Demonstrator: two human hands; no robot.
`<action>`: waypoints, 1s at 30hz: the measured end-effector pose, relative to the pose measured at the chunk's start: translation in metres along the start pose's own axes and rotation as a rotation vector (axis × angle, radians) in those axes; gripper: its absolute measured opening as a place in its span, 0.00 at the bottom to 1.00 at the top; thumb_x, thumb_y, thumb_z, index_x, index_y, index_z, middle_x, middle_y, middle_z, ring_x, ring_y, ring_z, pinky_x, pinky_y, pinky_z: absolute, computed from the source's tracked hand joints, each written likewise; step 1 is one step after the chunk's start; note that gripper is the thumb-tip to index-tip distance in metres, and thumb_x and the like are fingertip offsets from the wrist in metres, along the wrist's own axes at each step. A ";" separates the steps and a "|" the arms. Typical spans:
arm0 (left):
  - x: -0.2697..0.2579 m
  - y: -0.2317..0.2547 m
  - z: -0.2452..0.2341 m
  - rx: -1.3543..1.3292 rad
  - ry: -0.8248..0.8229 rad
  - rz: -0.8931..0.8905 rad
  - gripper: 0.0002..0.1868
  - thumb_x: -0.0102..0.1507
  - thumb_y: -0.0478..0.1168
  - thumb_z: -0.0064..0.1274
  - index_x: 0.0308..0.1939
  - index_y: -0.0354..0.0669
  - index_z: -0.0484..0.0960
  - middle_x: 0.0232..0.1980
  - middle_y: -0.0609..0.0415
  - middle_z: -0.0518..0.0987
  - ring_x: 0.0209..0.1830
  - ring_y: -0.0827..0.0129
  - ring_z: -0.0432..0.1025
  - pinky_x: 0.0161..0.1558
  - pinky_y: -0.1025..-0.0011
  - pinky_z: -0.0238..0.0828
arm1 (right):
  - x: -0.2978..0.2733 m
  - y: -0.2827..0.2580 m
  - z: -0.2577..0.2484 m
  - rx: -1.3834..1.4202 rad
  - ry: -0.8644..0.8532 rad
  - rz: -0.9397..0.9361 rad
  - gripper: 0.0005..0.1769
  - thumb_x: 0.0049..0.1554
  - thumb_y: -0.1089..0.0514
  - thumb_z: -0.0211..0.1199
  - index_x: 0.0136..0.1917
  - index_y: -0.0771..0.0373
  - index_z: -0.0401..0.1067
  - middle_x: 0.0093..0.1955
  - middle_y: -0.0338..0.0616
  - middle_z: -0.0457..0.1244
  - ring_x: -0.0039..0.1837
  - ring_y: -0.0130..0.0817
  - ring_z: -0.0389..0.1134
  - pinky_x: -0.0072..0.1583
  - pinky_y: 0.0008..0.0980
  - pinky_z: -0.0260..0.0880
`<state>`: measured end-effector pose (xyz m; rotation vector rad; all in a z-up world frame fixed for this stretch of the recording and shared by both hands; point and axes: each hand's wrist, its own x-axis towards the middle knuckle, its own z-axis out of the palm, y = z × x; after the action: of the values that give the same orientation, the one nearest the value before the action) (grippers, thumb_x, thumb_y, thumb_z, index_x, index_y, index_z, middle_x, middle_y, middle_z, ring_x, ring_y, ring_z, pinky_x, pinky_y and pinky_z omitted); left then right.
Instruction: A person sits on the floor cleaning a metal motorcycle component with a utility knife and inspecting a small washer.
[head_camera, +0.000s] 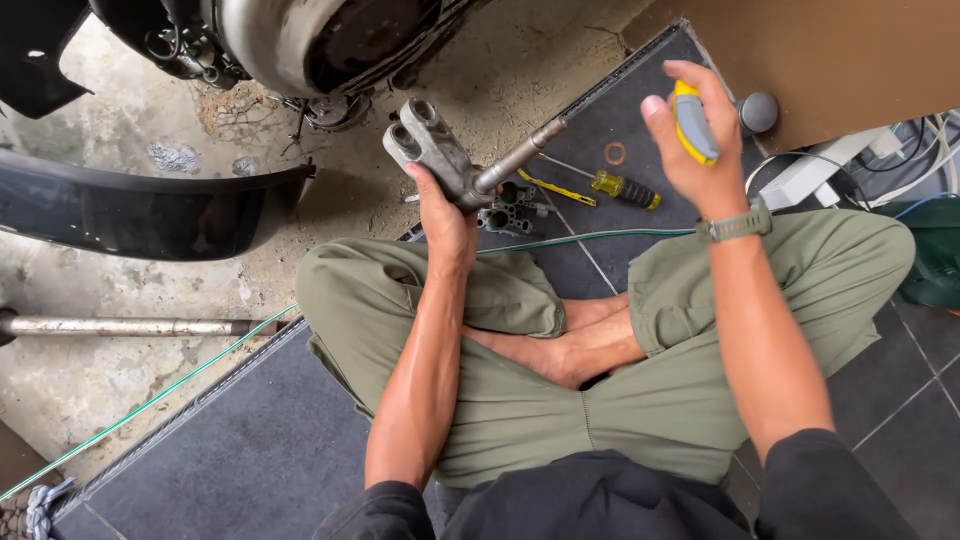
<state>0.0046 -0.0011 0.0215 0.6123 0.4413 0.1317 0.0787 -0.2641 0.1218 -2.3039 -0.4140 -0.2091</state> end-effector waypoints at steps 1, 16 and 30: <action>-0.001 0.000 0.000 0.001 0.002 -0.001 0.37 0.66 0.68 0.30 0.56 0.37 0.69 0.38 0.44 0.76 0.31 0.54 0.75 0.38 0.57 0.78 | -0.001 0.017 0.001 0.001 -0.001 0.002 0.18 0.71 0.53 0.61 0.69 0.64 0.67 0.47 0.41 0.60 0.49 0.34 0.61 0.58 0.36 0.64; 0.003 -0.008 0.021 0.005 -0.032 -0.075 0.40 0.66 0.71 0.36 0.32 0.35 0.79 0.24 0.35 0.79 0.21 0.55 0.79 0.24 0.64 0.81 | -0.019 0.175 0.048 -0.806 -0.240 0.417 0.14 0.56 0.52 0.68 0.49 0.65 0.78 0.43 0.59 0.72 0.47 0.61 0.75 0.51 0.55 0.75; 0.004 -0.018 0.009 0.028 -0.031 -0.100 0.43 0.64 0.75 0.35 0.41 0.34 0.79 0.24 0.35 0.78 0.18 0.56 0.77 0.19 0.65 0.76 | -0.018 0.125 0.034 -0.644 -0.268 0.391 0.18 0.58 0.59 0.66 0.59 0.71 0.75 0.49 0.65 0.72 0.50 0.66 0.74 0.52 0.62 0.73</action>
<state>0.0119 -0.0189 0.0161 0.6180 0.4436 0.0205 0.1071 -0.3244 0.0094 -3.0037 -0.0063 0.1961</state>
